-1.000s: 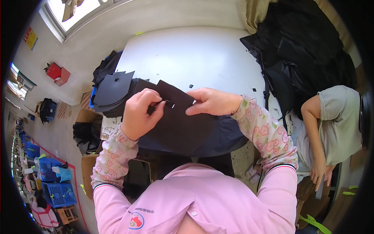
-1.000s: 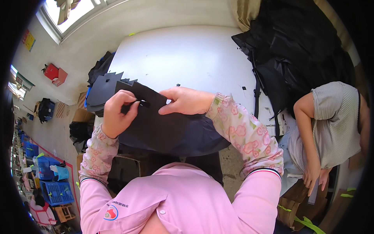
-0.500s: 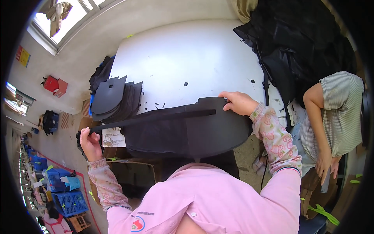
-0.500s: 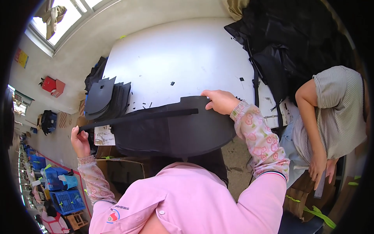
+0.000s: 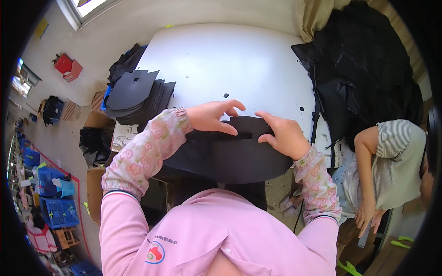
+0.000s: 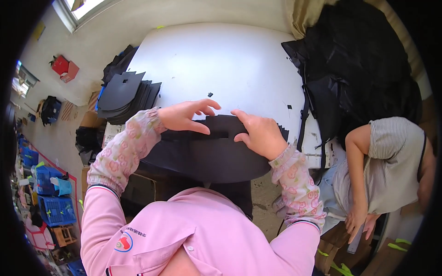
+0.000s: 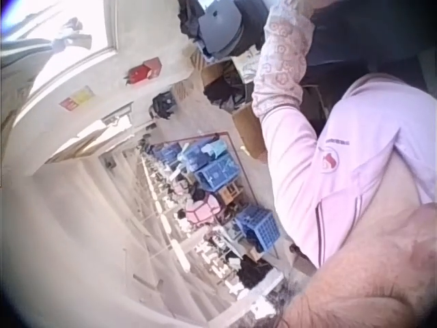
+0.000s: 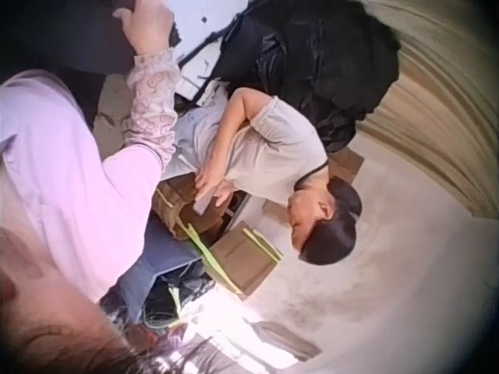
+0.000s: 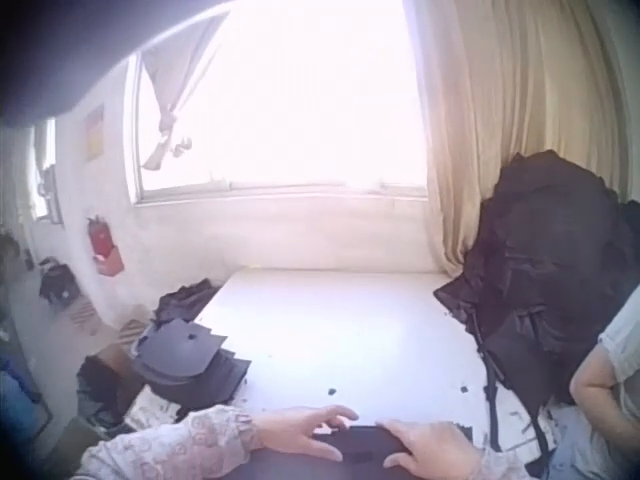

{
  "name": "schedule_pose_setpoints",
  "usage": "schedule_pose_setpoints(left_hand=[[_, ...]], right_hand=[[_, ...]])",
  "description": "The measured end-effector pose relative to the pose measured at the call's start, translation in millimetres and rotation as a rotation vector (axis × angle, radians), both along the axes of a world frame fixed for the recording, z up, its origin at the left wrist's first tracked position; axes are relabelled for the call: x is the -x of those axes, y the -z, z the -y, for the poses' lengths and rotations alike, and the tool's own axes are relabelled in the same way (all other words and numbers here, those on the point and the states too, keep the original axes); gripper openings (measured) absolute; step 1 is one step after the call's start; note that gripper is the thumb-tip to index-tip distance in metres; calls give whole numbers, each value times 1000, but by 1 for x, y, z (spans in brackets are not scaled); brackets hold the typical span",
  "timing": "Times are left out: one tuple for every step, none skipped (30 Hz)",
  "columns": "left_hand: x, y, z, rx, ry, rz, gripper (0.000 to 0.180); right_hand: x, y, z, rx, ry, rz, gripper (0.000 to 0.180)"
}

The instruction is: Sorting and inspecting black fabric components on a workbench in a factory setting.

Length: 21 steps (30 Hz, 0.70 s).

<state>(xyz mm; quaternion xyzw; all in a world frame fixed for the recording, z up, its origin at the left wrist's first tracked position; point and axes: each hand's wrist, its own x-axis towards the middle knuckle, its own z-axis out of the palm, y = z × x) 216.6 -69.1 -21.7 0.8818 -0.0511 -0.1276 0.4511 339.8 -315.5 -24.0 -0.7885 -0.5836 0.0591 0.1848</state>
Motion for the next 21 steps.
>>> schedule_pose_setpoints(left_hand=[[-11, 1, 5, 10, -24, 20, 64], [-22, 7, 8, 13, 86, -8, 68], [-29, 14, 11, 17, 209, -40, 73], [-34, 21, 12, 27, 199, -29, 73], [-38, 27, 13, 0, 227, 10, 74], [-39, 28, 16, -29, 262, 42, 75], [-40, 28, 17, -23, 260, 41, 75], [-41, 29, 17, 3, 255, -2, 74], [-42, 26, 19, 28, 255, -45, 74], [-42, 24, 21, 31, 259, -47, 74], [-41, 23, 24, 19, 238, -60, 74], [-42, 22, 25, 5, 213, -71, 73], [-42, 23, 26, 7, 216, -72, 73], [-42, 24, 25, 65, 232, -54, 75], [-41, 25, 24, 124, 244, -36, 78], [-40, 29, 23, 126, 244, -37, 78], [-39, 34, 22, 195, 199, -31, 79], [-39, 34, 23, 265, 156, -24, 81], [-39, 34, 24, 267, 158, -25, 81], [-39, 33, 24, 334, 156, -96, 84], [-39, 32, 24, 400, 153, -166, 87]], right_hand=[[4, -4, 0, -33, 2, -7, 63], [7, -8, -1, -66, 5, -15, 65], [10, -10, -1, -54, -7, -4, 65], [12, -13, -1, -42, 9, 10, 66], [13, -15, -1, -31, 25, 21, 66], [13, -15, 0, -25, 22, 22, 66], [14, -16, 0, -24, 25, 55, 65], [15, -15, 1, -25, 29, 85, 64], [14, -13, 2, -22, 33, 84, 64], [14, -10, 3, -58, 33, 117, 62], [14, -7, 4, -93, 34, 150, 61], [14, -5, 5, -92, 36, 149, 61], [16, -3, 5, -111, 47, 182, 60], [18, -2, 6, -130, 58, 215, 59], [20, -2, 6, -129, 58, 213, 59], [22, -3, 6, -132, 65, 257, 58], [24, -5, 6, -135, 71, 300, 57], [26, -8, 5, -132, 74, 299, 57], [28, -11, 5, -124, 77, 334, 54], [30, -13, 5, -116, 81, 369, 51], [32, -12, 5, -115, 82, 368, 51]])
